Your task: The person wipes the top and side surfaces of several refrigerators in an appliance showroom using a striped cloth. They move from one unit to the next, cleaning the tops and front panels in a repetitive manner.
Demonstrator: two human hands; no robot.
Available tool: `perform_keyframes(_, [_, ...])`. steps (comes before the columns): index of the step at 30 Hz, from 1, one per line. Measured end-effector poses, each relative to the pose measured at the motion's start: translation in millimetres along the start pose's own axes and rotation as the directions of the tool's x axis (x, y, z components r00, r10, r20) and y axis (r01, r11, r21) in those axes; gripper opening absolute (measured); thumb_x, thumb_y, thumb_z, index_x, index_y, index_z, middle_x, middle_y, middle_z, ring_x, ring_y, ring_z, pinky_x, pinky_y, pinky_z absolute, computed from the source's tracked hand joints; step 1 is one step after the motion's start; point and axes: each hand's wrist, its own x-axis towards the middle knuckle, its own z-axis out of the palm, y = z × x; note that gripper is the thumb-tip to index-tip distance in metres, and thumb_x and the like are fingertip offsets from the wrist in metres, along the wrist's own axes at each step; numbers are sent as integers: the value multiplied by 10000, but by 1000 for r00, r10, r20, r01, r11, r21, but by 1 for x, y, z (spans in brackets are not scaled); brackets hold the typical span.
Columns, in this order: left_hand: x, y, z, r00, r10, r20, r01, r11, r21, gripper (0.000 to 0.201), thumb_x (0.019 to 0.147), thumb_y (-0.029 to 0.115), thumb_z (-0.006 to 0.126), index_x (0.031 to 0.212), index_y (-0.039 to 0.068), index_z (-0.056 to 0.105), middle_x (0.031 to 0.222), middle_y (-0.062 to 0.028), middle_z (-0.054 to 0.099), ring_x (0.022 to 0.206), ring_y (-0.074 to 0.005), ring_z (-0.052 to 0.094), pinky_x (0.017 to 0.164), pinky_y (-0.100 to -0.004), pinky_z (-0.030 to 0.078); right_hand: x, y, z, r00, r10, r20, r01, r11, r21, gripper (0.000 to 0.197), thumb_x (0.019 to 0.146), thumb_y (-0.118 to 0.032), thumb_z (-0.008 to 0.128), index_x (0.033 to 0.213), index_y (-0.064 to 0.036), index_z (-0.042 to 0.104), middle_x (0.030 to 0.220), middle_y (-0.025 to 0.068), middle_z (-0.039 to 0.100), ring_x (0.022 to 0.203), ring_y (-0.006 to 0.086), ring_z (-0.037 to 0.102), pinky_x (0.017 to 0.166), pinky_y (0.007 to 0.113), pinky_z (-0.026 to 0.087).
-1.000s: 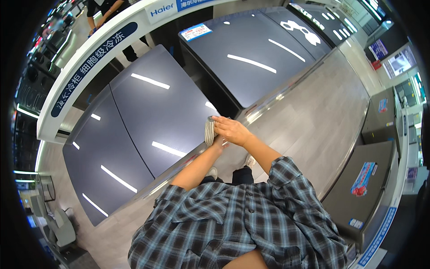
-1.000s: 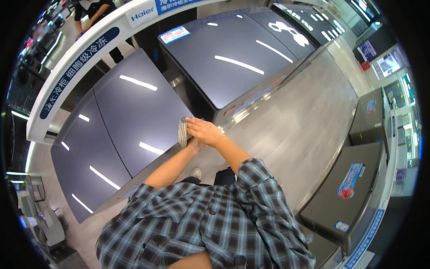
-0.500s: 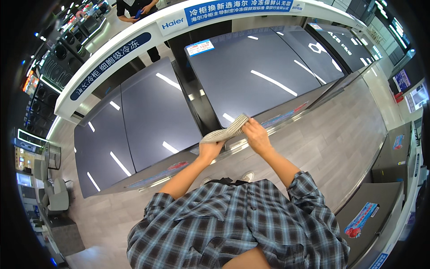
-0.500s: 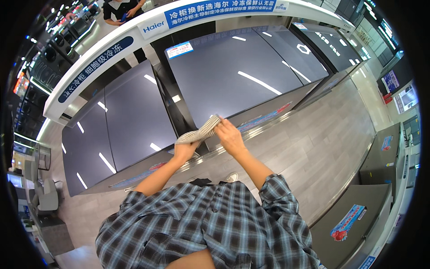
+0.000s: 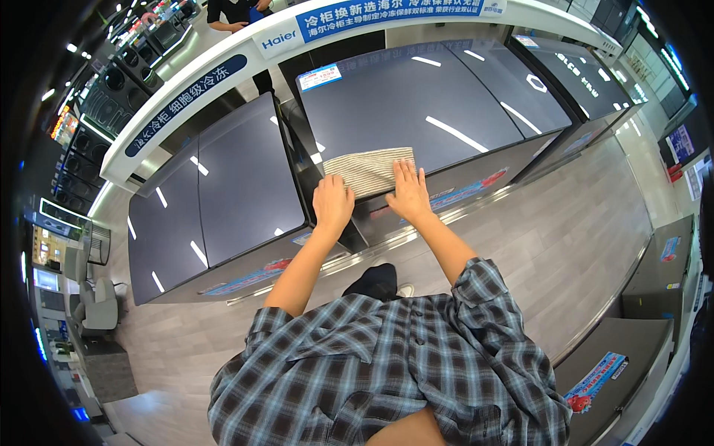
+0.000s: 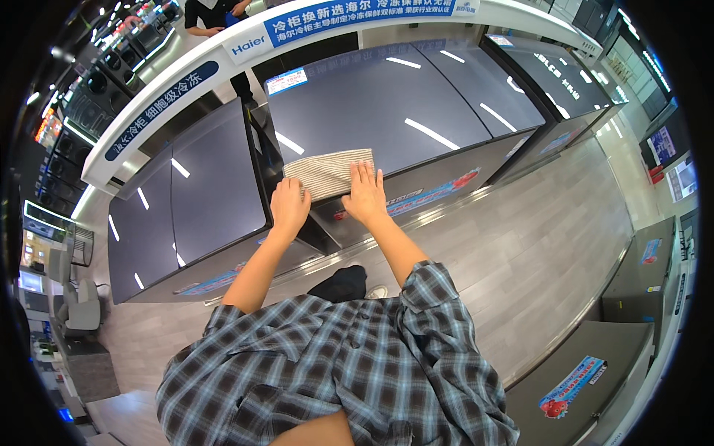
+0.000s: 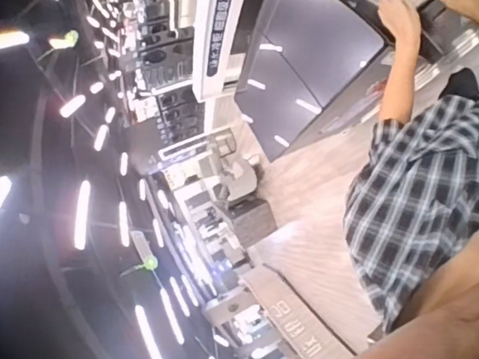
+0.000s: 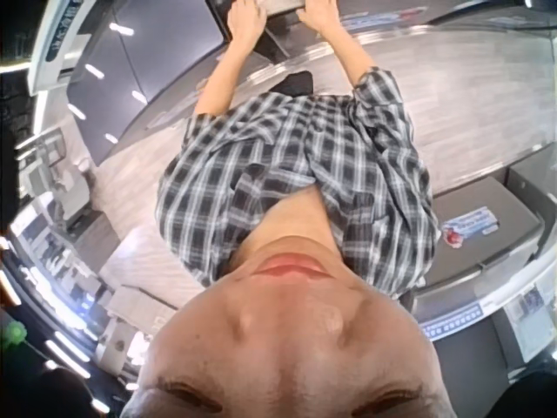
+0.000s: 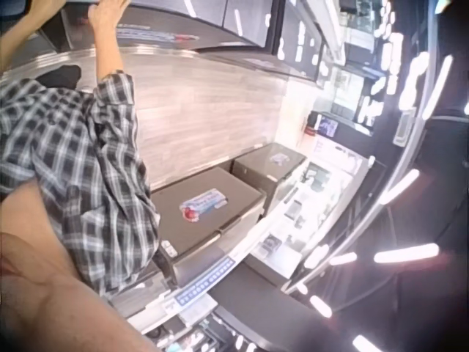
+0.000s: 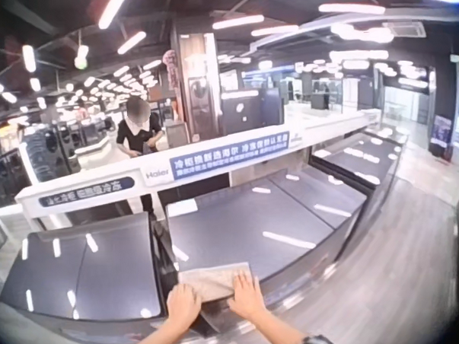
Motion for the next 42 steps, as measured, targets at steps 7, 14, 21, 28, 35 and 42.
perform_keyframes(7, [32, -3, 63, 959, 212, -189, -206, 977, 52, 585, 971, 367, 489, 1442, 33, 393, 1508, -223, 337, 1420, -343, 292, 1156, -517, 204, 5, -4, 7, 999, -18, -31, 19, 999, 35, 657, 967, -501, 414, 1502, -134, 311, 1566, 174, 253, 1464, 307, 205, 1185, 528, 105])
perform_keyframes(14, [28, 0, 70, 978, 150, -147, -135, 985, 112, 609, 979, 431, 443, 1473, 82, 373, 1533, -200, 309, 1437, -334, 260, 1157, -547, 154, 13, 18, 8, 994, -107, -20, 106, 992, -72, 595, 990, -514, 369, 1487, -186, 355, 1561, 138, 280, 1451, 293, 241, 1167, 560, 137])
perform_keyframes(21, [31, 6, 67, 994, 35, -104, -27, 996, 84, 615, 972, 422, 470, 1489, 109, 357, 1553, -180, 280, 1452, -320, 232, 1158, -549, 156, 28, 28, 9, 982, -179, -60, 176, 983, -50, 584, 989, -493, 397, 1476, -171, 378, 1557, 138, 288, 1446, 293, 252, 1172, 541, 140])
perform_keyframes(28, [76, -8, 67, 998, -3, -68, 8, 997, 83, 633, 957, 440, 488, 1506, 162, 336, 1573, -158, 249, 1464, -301, 211, 1152, -563, 162, 73, 33, 13, 976, -217, 18, 218, 975, -46, 577, 1004, -471, 366, 1497, -172, 335, 1564, 140, 270, 1458, 287, 225, 1178, 534, 127])
perform_keyframes(35, [125, -23, 67, 994, -57, -89, 62, 996, 63, 636, 948, 449, 495, 1501, 173, 347, 1575, -145, 251, 1467, -297, 201, 1149, -585, 156, 130, 38, 10, 952, -287, 109, 295, 954, -60, 579, 1012, -466, 342, 1515, -184, 291, 1579, 122, 239, 1470, 272, 192, 1188, 525, 95])
perform_keyframes(42, [177, -40, 65, 991, -61, -123, 68, 996, 49, 628, 937, 436, 507, 1486, 163, 371, 1573, -140, 255, 1463, -291, 213, 1145, -588, 169, 191, 39, 14, 932, -320, 173, 332, 942, -47, 591, 1013, -484, 326, 1529, -204, 257, 1591, 119, 203, 1481, 257, 153, 1196, 503, 87])
